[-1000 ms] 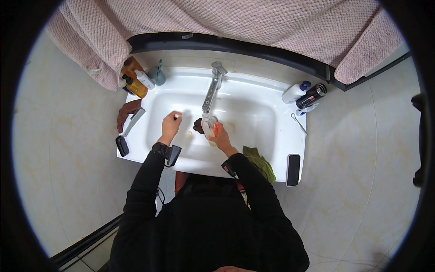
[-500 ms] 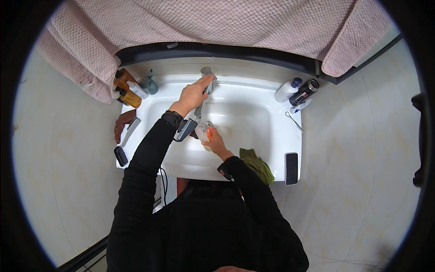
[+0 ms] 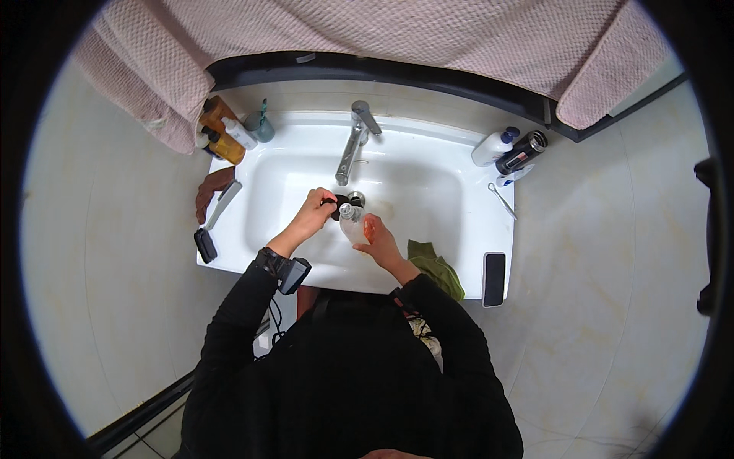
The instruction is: The person moves a scale, mops the bathroom floor, then cleans a pair of black shoes at the sink using a cloth and liquid soap. They wipe each shoe thoroughly, rinse the cloth, and place the shoes back near the entrance.
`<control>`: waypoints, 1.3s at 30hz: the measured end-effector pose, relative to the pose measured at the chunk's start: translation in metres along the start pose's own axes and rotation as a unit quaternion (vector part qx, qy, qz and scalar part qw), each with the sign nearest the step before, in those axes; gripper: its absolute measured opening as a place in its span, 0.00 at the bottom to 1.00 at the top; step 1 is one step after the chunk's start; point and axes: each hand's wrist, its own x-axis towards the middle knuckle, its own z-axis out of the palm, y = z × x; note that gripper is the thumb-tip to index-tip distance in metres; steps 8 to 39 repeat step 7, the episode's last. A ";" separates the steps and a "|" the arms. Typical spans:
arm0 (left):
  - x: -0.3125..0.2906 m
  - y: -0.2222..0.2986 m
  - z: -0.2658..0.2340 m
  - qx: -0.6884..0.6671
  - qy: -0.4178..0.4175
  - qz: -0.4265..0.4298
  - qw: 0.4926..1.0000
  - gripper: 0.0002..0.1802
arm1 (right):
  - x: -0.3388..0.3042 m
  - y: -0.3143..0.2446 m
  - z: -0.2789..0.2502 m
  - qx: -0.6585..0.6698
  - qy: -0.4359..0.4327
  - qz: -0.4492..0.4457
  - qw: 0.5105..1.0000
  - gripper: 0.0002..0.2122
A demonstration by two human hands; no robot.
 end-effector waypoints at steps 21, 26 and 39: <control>-0.020 -0.012 -0.024 0.072 -0.039 0.093 0.992 0.21 | -0.003 -0.018 0.003 -0.087 -0.015 -0.036 0.995 0.36; -0.020 -0.012 -0.024 0.072 -0.039 0.093 0.992 0.21 | -0.003 -0.018 0.003 -0.087 -0.015 -0.036 0.995 0.36; -0.020 -0.012 -0.024 0.072 -0.039 0.093 0.992 0.21 | -0.003 -0.018 0.003 -0.087 -0.015 -0.036 0.995 0.36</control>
